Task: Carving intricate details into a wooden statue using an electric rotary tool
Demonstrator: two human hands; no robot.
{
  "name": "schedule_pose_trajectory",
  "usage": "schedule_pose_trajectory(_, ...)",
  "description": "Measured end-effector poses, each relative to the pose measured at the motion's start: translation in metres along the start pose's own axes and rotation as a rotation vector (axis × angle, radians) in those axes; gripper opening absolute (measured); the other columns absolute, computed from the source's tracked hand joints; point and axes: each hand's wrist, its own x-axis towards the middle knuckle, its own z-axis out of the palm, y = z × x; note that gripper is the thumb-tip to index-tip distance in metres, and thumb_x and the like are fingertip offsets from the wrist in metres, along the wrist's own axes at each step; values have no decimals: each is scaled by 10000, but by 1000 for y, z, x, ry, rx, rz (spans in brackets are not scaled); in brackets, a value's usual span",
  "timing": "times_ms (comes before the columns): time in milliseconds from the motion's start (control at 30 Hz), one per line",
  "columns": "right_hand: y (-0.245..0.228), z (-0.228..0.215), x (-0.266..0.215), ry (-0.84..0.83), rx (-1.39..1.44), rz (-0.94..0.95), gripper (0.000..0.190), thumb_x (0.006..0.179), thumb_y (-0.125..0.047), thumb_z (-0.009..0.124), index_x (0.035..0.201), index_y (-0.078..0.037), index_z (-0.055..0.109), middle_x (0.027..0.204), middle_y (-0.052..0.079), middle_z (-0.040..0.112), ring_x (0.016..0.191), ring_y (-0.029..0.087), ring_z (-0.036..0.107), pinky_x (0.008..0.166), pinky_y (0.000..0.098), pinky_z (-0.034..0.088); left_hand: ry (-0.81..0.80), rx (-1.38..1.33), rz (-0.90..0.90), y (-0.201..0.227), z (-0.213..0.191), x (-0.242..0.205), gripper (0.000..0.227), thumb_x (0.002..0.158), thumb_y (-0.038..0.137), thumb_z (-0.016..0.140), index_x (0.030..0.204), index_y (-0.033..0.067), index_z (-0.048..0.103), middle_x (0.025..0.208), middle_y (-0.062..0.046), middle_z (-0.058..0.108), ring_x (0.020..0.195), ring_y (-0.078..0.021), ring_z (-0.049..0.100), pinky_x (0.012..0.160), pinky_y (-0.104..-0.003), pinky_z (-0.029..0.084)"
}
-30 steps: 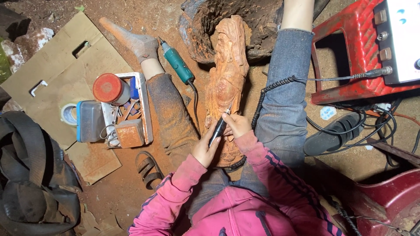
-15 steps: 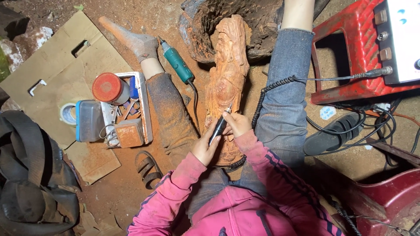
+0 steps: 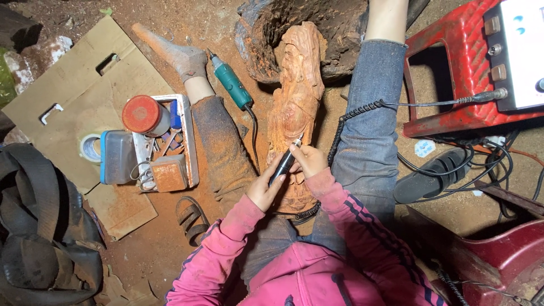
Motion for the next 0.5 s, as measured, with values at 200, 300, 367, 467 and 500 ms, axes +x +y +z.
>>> schedule_pose_trajectory(200, -11, 2, -1, 27, 3, -27, 398, 1014, -352, 659, 934, 37, 678, 733, 212, 715, 524, 186, 703, 503, 282, 598, 5, 18, 9, -2, 2, 7, 612, 1020, 313, 544, 1586, 380, 321, 1223, -301, 670, 1019, -521, 678, 802, -572, 600)
schedule_pose_trajectory(300, -8, 2, -2, 24, 3, -21, 408, 1016, -362, 657, 927, 36, 675, 718, 208, 710, 517, 186, 700, 503, 288, 600, 0, 35, 3, -2, 6, 5, 614, 1023, 322, 538, 1587, 382, 304, 1223, -310, 664, 1007, -527, 680, 806, -575, 607)
schedule_pose_trajectory(367, -4, 0, -2, 38, -25, -49, 410, 993, -391, 697, 885, 5, 708, 665, 184, 709, 510, 197, 711, 485, 298, 600, 22, 40, 1, -6, 11, 4, 615, 1029, 322, 526, 1595, 368, 290, 1214, -309, 662, 966, -506, 701, 771, -564, 612)
schedule_pose_trajectory(467, -14, -4, -9, 97, -317, -132, 397, 988, -468, 673, 762, -151, 749, 541, 59, 697, 472, 116, 684, 422, 213, 528, 25, 16, -15, 4, 18, -1, 604, 1042, 329, 495, 1605, 336, 278, 1172, -310, 679, 928, -483, 718, 755, -540, 624)
schedule_pose_trajectory(500, -34, 3, -20, 99, -314, -131, 397, 988, -468, 673, 762, -151, 749, 541, 59, 697, 472, 116, 684, 422, 213, 528, 23, 18, -16, 7, 23, 2, 604, 1042, 329, 495, 1605, 336, 278, 1172, -310, 679, 928, -483, 718, 755, -540, 624)
